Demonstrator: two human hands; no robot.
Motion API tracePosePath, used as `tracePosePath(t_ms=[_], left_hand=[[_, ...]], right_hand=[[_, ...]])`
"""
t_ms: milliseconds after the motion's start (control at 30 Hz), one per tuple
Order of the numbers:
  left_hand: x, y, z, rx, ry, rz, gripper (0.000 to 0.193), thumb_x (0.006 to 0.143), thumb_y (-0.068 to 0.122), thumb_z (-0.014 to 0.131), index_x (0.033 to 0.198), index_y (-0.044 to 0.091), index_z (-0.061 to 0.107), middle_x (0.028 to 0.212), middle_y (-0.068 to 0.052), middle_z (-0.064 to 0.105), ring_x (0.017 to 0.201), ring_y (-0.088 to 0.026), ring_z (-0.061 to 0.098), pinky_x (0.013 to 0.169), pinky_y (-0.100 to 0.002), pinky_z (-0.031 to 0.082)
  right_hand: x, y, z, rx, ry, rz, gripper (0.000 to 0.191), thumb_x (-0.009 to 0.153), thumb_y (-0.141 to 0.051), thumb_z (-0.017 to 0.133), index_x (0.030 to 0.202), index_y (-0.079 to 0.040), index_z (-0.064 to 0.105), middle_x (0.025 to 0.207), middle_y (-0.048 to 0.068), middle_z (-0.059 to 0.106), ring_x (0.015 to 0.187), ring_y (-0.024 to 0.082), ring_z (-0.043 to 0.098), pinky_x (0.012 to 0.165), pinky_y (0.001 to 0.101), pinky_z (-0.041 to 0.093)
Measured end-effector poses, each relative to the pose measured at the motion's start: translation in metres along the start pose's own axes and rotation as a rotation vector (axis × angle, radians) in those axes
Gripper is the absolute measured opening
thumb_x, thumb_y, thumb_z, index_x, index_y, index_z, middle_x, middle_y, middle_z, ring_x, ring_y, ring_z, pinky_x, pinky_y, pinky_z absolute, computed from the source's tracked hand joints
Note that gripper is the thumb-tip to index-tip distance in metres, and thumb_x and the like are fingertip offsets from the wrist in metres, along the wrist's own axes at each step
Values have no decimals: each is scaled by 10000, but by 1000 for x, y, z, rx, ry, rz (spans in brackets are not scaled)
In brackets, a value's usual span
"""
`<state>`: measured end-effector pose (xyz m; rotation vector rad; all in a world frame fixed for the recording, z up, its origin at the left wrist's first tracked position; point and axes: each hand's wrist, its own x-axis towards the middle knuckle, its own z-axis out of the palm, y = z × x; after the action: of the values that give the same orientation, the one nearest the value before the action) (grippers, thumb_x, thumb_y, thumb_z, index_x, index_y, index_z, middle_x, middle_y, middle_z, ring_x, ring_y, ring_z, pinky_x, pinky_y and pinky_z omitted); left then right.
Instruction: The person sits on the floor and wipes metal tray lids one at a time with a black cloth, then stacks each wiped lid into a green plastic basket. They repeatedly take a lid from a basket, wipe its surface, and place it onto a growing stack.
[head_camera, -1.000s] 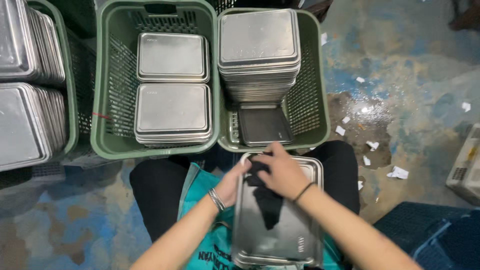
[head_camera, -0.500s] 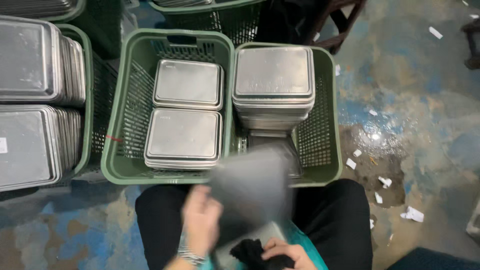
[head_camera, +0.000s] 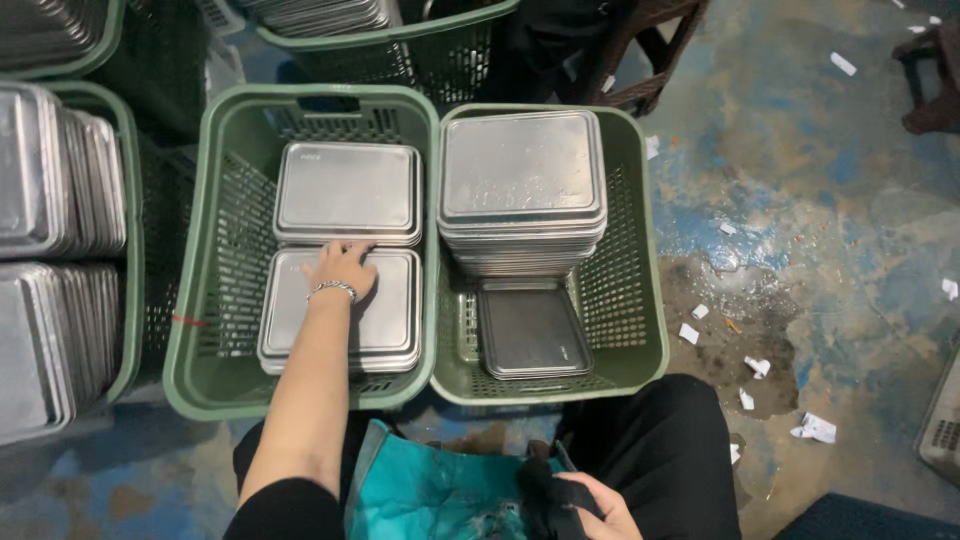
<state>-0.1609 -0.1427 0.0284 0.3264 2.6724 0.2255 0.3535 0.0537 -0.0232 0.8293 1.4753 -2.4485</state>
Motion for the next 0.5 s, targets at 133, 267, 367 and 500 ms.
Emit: tracePosePath(t_ms=[133,267,367,500], left_hand=[[-50,31,-15,-76,137,151,503,925,309,643,1412,210,568,1481,-114,510,1380,-341,443,1140,-594,323],[-225,71,-5,-977,-340,489,571,695,209,802,1200,121,550,956,-105,696,908,-236,700,833,-339,576],[-326,76,11,-966,-215,821,566,766,182,831,1276,65,617,1271,-160,592,1136,-324,625,939,-382,519],[-355,66,28,-979,-150,672,216,894,151,723,1091,75,767,1138,-117,718,1082,-292,695,944,-357,543]], right_hand=[[-6,-47,39,33,142,6,408,973,-92,678,1345,57,597,1168,145,694,1073,192,630,956,320,482],[-15,-119,94,497,-52,63,688,778,-37,614,1447,20,464,1352,88,684,1230,162,674,1052,299,494],[-21,-158,120,263,-74,19,649,828,-7,685,1451,-104,531,1190,24,694,1055,128,643,904,313,506],[-44,-176,122,-915,109,-187,286,891,-188,739,1157,-106,805,824,44,681,764,169,598,697,339,505]])
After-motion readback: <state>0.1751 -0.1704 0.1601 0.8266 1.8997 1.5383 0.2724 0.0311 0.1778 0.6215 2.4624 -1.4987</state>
